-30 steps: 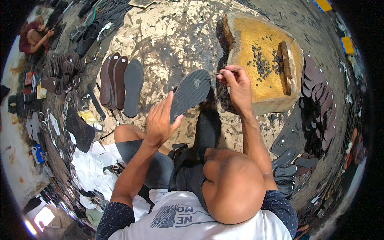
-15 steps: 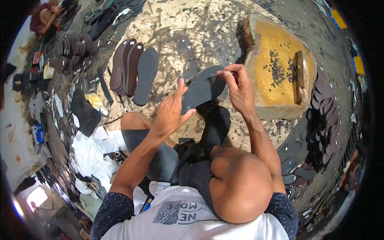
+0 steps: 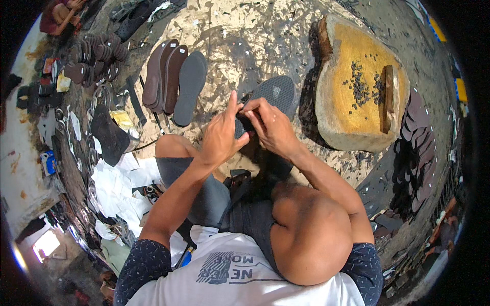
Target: The person sits on the floor and applies small white labels to the heel area of multiple shoe insoles. They handle insoles one at a time, peel labels from a sheet, and place them on each insole before stacking the labeled pieces.
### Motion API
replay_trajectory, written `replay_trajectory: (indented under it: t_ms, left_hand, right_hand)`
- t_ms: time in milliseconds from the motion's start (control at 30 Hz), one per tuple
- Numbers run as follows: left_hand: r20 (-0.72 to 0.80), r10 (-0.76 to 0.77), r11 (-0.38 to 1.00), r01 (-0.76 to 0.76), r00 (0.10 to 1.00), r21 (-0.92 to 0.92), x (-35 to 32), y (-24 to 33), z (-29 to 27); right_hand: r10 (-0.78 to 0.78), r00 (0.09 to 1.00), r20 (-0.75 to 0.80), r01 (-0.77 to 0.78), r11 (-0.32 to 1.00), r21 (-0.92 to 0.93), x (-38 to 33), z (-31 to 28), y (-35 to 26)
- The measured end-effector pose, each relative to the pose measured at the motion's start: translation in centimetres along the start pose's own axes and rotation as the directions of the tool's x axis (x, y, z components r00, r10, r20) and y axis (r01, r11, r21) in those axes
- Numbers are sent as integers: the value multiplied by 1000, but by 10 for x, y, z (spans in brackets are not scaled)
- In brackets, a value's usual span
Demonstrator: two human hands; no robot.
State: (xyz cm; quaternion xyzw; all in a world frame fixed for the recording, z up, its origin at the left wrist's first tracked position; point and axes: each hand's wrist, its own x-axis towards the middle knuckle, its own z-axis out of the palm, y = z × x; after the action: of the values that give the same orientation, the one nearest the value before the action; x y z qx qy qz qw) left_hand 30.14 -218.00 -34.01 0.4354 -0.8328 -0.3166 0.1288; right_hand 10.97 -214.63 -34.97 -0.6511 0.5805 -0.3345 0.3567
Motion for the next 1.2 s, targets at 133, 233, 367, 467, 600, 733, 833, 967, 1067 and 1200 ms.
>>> replay_trajectory:
  t_ms: [133,233,367,467,600,733,833,967,1067,1200]
  left_hand:
    - [-23,1,1000,-1,1000,-11,3,1,3]
    - [-19,-26,999,26,999,-20,2,-1,-1]
    - [-50,90,996,-89,995,12,6,-4,-2]
    - [49,52,995,-56,997,82,9,4,-7]
    - [-200,86,990,-62,976,124,19,3,-51]
    - [-251,150,977,-104,956,187,23,2,-49]
    - [-143,73,996,-64,987,65,-1,9,-14]
    - [-111,69,996,-63,991,61,-5,5,14]
    - [-91,68,995,-62,994,74,-4,3,16]
    - [-99,95,993,-86,991,84,-1,-2,15]
  right_hand:
    - [154,987,-49,-110,862,494,-3,-12,11]
    - [143,990,21,-140,913,383,-20,-12,-1]
    - [-100,995,-16,101,990,102,-24,-4,5]
    - [53,997,-51,-33,943,332,-18,-20,0]
    - [296,861,-412,29,782,622,-6,-75,22]
    - [488,745,-455,2,680,733,-12,-88,67]
    - [502,767,-400,-34,653,756,2,-65,86]
    - [460,786,-412,-43,706,707,26,-42,99]
    - [468,774,-426,-112,764,635,33,-36,97]
    - [490,782,-385,-155,752,640,33,-40,91]
